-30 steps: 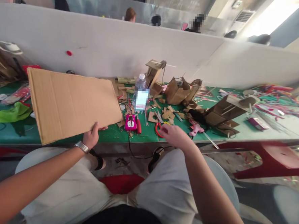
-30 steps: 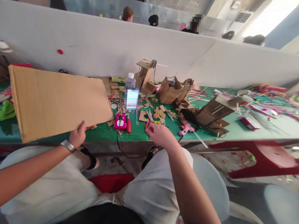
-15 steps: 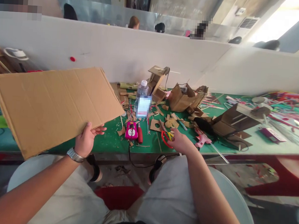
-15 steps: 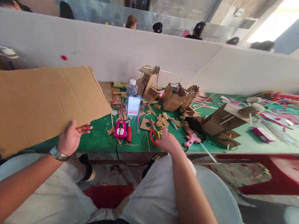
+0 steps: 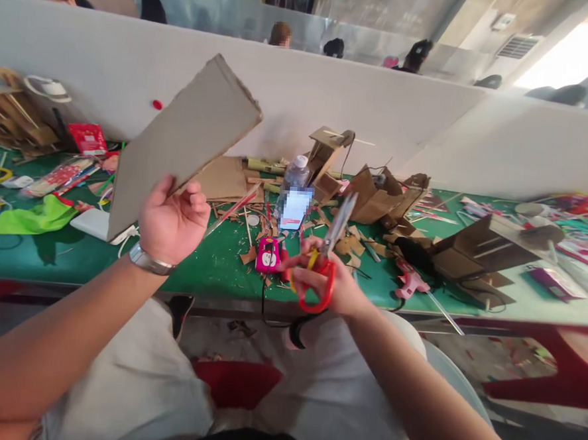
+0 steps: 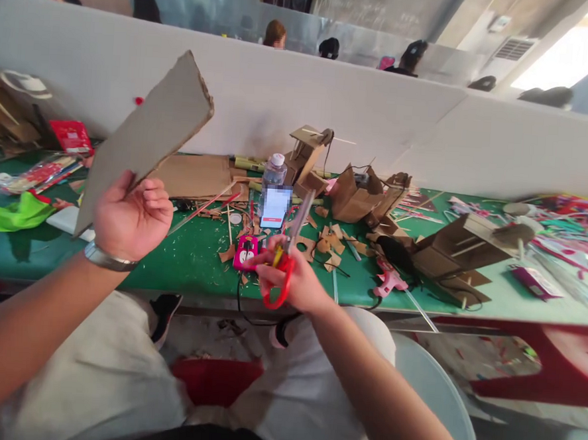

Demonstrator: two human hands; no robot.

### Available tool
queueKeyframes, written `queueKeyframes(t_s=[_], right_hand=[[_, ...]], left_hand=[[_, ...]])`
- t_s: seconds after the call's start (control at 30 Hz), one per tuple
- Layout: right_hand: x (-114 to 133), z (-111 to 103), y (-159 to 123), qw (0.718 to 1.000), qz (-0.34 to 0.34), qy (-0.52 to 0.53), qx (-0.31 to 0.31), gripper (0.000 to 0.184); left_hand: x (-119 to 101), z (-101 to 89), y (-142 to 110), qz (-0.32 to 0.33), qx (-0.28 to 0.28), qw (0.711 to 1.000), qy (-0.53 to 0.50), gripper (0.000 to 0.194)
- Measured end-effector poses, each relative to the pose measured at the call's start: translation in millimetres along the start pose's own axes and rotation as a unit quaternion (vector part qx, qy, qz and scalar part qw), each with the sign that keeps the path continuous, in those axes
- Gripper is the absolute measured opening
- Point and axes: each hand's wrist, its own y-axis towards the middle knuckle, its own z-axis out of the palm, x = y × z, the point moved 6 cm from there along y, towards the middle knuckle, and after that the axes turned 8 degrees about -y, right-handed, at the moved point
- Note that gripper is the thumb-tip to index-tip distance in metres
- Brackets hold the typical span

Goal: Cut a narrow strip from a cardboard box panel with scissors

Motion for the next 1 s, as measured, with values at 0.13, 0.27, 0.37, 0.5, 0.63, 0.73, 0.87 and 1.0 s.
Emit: queueKeyframes(t_s=[0.13, 0.27, 0.37, 0.5, 0.63, 0.73, 0.87, 1.0], right_hand=[[-4.1, 63.4, 39.9, 0.998, 0.019, 0.056, -0.011, 0.063], [-3.6, 104.4, 72.9, 0.997, -0.018, 0.080, 0.010, 0.067], [0.3, 107.2, 83.0, 0.995, -0.074, 0.062, -0.036, 0.058], [10.4, 81.3, 79.4, 0.987, -0.137, 0.013, -0.088, 0.049], [29.3, 22.1, 67.8, 0.977, -0.148, -0.088, -0.125, 0.041], [46.8, -45.2, 55.1, 0.943, -0.152, -0.192, -0.226, 0.036], [50.5, -135.1, 37.6, 0.871, -0.108, -0.310, -0.364, 0.037], [20.1, -194.4, 33.4, 0.821, 0.039, -0.414, -0.392, 0.038]], left_hand=[[6.2, 9.0, -22.8, -0.007, 0.036, 0.999, -0.027, 0.055], [13.8, 2.5, -35.2, -0.016, 0.003, 0.999, -0.029, 0.066], [15.0, -3.3, -36.1, -0.016, -0.007, 1.000, -0.005, 0.068], [8.7, -15.2, -30.7, 0.003, 0.000, 0.999, 0.045, 0.064], [1.3, -40.9, -17.4, 0.040, -0.021, 0.995, 0.094, 0.047], [-5.2, -64.6, -5.7, 0.079, -0.044, 0.988, 0.122, 0.027], [-11.9, -85.0, 3.0, 0.095, -0.049, 0.979, 0.173, 0.020], [-9.9, -90.7, -2.2, 0.076, -0.078, 0.973, 0.202, 0.019]])
